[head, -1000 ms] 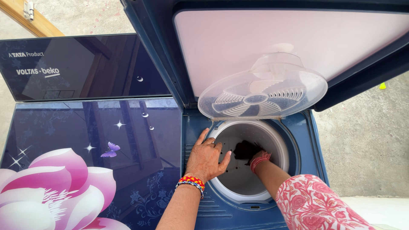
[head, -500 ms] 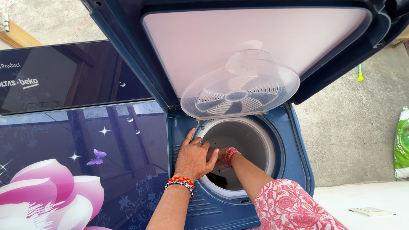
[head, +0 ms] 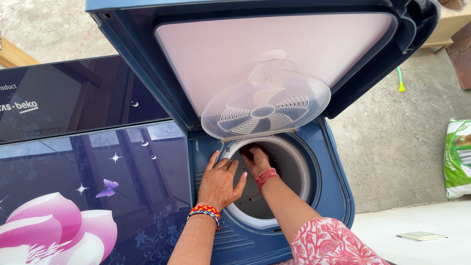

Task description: The person wipes the surfaces of a washing machine and a dryer with a cloth, handling the lids and internal components of the appliance by hand.

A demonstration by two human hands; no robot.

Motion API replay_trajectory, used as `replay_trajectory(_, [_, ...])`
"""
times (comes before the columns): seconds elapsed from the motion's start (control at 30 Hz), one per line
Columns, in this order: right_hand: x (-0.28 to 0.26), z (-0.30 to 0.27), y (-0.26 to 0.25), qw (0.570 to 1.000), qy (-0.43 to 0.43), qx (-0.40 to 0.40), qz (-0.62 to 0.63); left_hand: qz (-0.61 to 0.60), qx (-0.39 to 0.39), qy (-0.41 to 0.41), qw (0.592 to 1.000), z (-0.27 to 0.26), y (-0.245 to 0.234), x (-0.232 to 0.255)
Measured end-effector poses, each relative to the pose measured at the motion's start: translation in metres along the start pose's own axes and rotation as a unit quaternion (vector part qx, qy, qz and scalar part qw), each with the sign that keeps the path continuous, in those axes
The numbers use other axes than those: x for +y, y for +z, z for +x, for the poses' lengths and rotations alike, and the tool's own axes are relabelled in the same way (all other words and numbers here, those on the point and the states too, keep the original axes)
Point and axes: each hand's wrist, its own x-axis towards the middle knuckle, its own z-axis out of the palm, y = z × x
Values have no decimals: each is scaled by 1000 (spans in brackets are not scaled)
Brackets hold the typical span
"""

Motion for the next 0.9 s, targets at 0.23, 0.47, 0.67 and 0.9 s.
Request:
replay_trajectory(0.23, [13,-95,6,903,106,-207,-361,-4,110,46,993,0,17,-7])
replay_trajectory(0.47, [-2,-107,-43,596,282,-342,-670,19,63,26,997,-1,9,-2])
replay_trajectory(0.67, [-39,-122,-44,159,239,-317,-904,44,32,17,998,-3,7,2])
replay_trajectory(0.9, [-48,-124,-46,-99,58,-76,-991,44,29,9,999,-2,10,2])
